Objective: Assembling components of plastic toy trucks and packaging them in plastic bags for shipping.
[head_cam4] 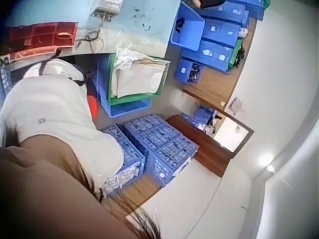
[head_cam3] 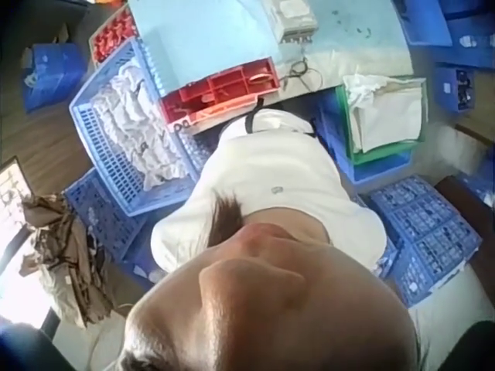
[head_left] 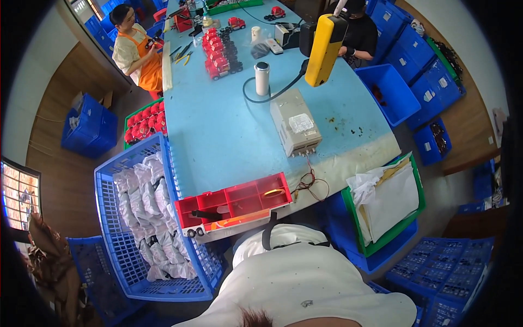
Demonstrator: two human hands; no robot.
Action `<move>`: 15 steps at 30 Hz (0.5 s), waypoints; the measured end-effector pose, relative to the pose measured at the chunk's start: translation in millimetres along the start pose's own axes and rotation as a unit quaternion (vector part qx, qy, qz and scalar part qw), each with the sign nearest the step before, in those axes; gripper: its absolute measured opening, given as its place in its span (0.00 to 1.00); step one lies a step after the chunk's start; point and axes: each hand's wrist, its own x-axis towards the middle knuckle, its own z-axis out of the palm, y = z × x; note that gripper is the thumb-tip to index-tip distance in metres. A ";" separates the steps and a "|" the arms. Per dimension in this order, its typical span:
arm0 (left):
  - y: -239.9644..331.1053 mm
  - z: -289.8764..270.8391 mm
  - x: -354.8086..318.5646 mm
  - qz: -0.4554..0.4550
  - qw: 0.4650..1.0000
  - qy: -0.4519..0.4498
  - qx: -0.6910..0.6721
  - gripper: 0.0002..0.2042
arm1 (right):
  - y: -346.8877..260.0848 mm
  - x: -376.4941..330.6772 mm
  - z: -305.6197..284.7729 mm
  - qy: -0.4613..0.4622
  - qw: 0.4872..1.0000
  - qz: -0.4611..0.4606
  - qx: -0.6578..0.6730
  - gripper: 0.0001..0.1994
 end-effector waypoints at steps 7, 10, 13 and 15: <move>24.7 13.9 7.2 -0.021 1.000 0.008 0.005 0.09 | -53.3 18.2 -19.1 -0.030 0.994 -0.079 -0.068 0.15; 36.3 19.7 13.3 -0.030 0.999 0.009 0.008 0.08 | -94.5 39.5 -32.0 -0.042 0.988 -0.110 -0.097 0.15; 49.1 23.7 21.9 -0.036 0.999 0.008 0.014 0.08 | -139.0 57.4 -43.3 -0.050 0.982 -0.139 -0.122 0.16; 60.2 25.7 31.2 -0.037 0.999 0.002 0.021 0.08 | -168.9 70.0 -52.7 -0.051 0.977 -0.153 -0.137 0.16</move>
